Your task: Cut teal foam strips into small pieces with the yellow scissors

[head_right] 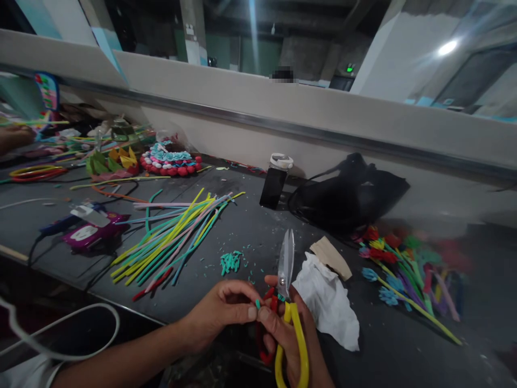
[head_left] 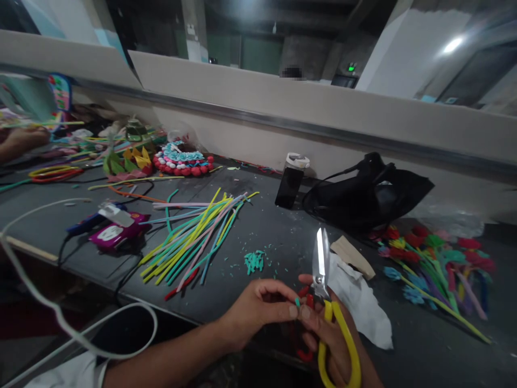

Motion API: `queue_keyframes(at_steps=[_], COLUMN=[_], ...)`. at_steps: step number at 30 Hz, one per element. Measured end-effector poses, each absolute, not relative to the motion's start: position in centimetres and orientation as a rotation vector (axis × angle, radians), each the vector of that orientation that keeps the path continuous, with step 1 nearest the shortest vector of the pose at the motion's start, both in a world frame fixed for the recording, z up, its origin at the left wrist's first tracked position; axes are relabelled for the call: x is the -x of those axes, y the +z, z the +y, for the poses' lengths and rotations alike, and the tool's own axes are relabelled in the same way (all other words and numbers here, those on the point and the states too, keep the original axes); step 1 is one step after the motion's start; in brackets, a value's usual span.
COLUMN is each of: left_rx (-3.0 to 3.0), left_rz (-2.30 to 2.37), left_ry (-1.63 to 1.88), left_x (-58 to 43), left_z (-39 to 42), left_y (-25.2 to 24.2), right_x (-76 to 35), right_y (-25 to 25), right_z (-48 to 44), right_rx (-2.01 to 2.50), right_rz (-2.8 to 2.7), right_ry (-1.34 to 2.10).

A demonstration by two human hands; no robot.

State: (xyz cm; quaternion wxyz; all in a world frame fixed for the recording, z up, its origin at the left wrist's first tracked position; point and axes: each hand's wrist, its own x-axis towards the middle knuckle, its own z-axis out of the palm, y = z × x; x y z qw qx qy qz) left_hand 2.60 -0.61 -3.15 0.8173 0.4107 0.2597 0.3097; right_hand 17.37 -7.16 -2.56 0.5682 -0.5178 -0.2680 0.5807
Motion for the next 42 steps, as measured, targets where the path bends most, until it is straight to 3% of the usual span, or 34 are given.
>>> queue_keyframes(at_steps=[12, 21, 23, 26, 30, 35, 42], left_rx=[-0.924, -0.971, -0.913, -0.818, -0.752, -0.756, -0.857], left_rz=[0.568, 0.532, 0.594, 0.638, 0.637, 0.655, 0.72], left_ry=[0.741, 0.842, 0.885, 0.966, 1.002, 1.001, 0.962], left_x=[-3.0, -2.7, -2.4, -1.8, -1.3, -1.3, -1.1], left_z=[-0.8, -0.9, -0.2, 1.1, 2.1, 2.0, 1.9], left_y=[-3.1, -2.6, -2.2, -1.6, -1.2, -1.1, -1.2], right_x=[-18.4, -18.1, -18.9, -20.3, -21.2, -20.9, -21.4], right_y=[-4.2, -2.7, -2.4, -2.5, -3.3, -4.1, -4.7], right_z=[-7.4, -8.0, -7.8, -7.4, -7.3, -7.7, -7.7], right_rx=[1.199, 1.346, 1.497, 1.669, 1.664, 1.583, 1.546], right_rz=[-0.718, -0.771, -0.945, -1.291, -1.639, -1.884, -1.996], right_ry=[1.401, 1.361, 1.203, 0.629, 0.161, -0.044, -0.071])
